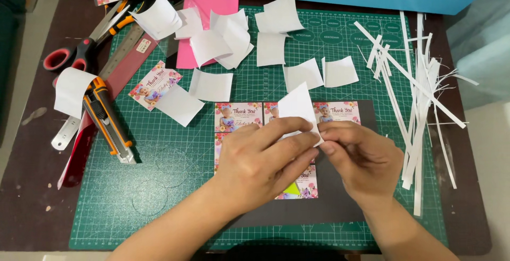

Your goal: The person assembles small thank-you cards by peeling off backing paper from adhesive strips and pressing each card onto a dark backing sheet. They use a plastic scraper to smooth the cards and repeat the process for multiple cards.

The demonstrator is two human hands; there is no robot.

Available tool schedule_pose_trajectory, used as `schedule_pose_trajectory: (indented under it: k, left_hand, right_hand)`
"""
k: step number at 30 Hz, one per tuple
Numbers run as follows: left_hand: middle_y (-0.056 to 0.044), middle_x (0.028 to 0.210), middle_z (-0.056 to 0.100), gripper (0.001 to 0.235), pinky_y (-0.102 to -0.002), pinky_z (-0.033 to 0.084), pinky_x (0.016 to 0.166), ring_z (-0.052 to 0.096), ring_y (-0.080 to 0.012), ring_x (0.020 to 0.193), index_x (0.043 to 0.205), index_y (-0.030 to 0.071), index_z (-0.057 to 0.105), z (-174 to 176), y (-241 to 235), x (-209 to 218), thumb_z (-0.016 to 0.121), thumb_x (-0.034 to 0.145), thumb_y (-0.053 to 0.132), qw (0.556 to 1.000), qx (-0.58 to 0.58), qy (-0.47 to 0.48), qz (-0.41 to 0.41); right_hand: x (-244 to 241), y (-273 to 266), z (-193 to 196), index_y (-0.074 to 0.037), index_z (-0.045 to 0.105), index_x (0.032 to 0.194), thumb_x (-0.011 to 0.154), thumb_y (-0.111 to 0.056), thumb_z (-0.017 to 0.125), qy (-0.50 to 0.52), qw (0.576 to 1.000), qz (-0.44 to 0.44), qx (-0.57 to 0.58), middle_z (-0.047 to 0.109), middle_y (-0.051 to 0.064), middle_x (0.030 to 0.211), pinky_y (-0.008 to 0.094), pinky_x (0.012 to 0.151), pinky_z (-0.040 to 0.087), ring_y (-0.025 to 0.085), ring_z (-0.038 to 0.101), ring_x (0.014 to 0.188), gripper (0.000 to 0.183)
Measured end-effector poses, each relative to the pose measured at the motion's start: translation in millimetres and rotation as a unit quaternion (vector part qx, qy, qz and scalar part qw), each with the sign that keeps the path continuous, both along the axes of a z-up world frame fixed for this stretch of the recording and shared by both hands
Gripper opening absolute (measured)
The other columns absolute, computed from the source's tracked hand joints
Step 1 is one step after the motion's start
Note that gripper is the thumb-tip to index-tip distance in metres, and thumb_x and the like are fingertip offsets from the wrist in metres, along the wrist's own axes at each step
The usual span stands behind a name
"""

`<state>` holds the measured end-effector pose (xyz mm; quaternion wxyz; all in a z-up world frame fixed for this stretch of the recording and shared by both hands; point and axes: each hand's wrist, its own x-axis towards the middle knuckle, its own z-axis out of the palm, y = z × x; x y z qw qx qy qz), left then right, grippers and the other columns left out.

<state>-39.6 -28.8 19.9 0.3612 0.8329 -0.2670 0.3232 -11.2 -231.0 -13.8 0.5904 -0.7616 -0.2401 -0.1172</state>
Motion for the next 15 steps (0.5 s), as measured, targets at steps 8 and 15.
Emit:
schedule_pose_trajectory:
  k: [8,15]
  left_hand:
    - [-0.004,0.109,0.071,0.01,-0.032,0.049,0.058,0.072,-0.0179,0.085,0.106,0.009,0.071,-2.4,-3.4,0.3,0.067,0.103,0.018,0.999,-0.04,0.011,-0.01]
    - [-0.005,0.11,0.071,0.011,-0.033,0.058,0.07,0.075,-0.02,0.092,0.108,0.008,0.07,-4.2,-3.7,0.5,0.066,0.103,0.018,0.996,-0.069,0.042,-0.029]
  right_hand:
    - [0.5,-0.5,-1.0,0.003,0.069,0.098,0.092,-0.003,0.069,-0.002,1.0,0.014,0.004,0.075,0.02,0.1,0.031,0.091,0.064,0.028,0.077,0.096,0.009]
    - [-0.2,2.4,1.8,0.003,0.069,0.095,0.093,-0.004,0.069,-0.019,1.0,-0.011,-0.015,0.075,0.02,0.099,0.032,0.092,0.063,0.028,0.077,0.095,0.007]
